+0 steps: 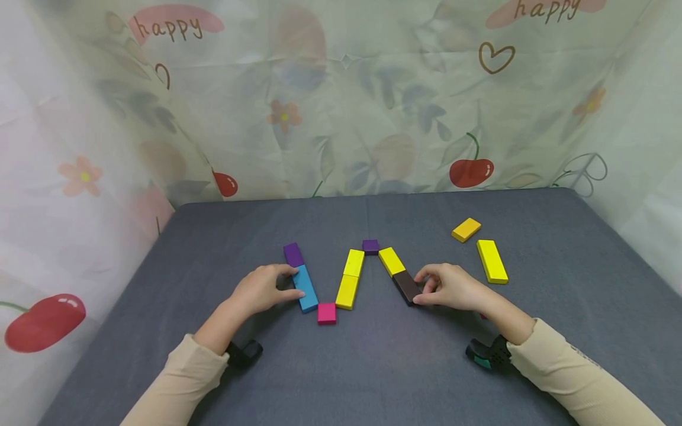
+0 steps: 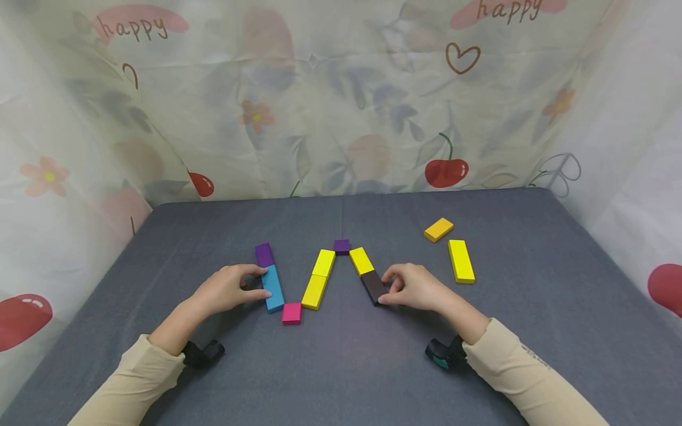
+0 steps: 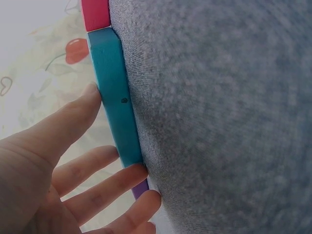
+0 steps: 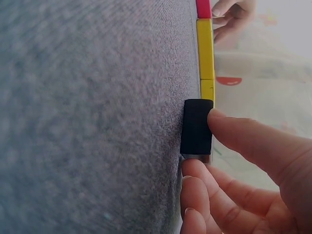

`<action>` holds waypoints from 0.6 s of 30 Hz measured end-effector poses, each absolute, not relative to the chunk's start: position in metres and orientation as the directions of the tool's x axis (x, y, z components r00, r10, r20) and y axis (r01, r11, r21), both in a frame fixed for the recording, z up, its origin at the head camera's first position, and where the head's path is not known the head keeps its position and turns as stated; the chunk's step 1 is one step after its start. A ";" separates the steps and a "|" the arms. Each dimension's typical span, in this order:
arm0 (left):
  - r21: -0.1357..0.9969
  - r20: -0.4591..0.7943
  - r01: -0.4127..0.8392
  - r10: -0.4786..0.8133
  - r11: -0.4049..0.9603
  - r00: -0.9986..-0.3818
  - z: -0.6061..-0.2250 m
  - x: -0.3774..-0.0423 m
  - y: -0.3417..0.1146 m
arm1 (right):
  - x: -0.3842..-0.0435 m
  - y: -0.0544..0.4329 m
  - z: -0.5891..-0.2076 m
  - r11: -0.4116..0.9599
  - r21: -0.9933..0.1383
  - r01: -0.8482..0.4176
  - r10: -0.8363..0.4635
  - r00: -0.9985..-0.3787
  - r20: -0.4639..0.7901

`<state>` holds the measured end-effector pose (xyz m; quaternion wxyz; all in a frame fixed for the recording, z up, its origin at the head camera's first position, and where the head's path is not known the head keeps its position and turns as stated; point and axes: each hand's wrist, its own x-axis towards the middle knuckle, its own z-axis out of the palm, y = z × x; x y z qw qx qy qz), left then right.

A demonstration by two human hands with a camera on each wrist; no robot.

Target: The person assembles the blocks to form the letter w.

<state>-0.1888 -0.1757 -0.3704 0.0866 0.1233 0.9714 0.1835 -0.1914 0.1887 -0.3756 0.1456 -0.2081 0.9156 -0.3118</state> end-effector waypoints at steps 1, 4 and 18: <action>0.378 -0.123 0.209 0.272 0.902 -0.954 -0.370 -0.189 -0.176 | -0.191 0.189 -0.375 0.720 -0.630 -0.289 -0.471 -0.871 -0.138; 0.375 -0.125 0.210 0.274 0.903 -0.954 -0.370 -0.189 -0.175 | -0.191 0.191 -0.374 0.724 -0.630 -0.282 -0.466 -0.873 -0.144; 0.337 -0.102 0.221 0.269 0.915 -0.958 -0.370 -0.189 -0.174 | -0.189 0.226 -0.361 0.695 -0.671 -0.259 -0.436 -0.893 -0.107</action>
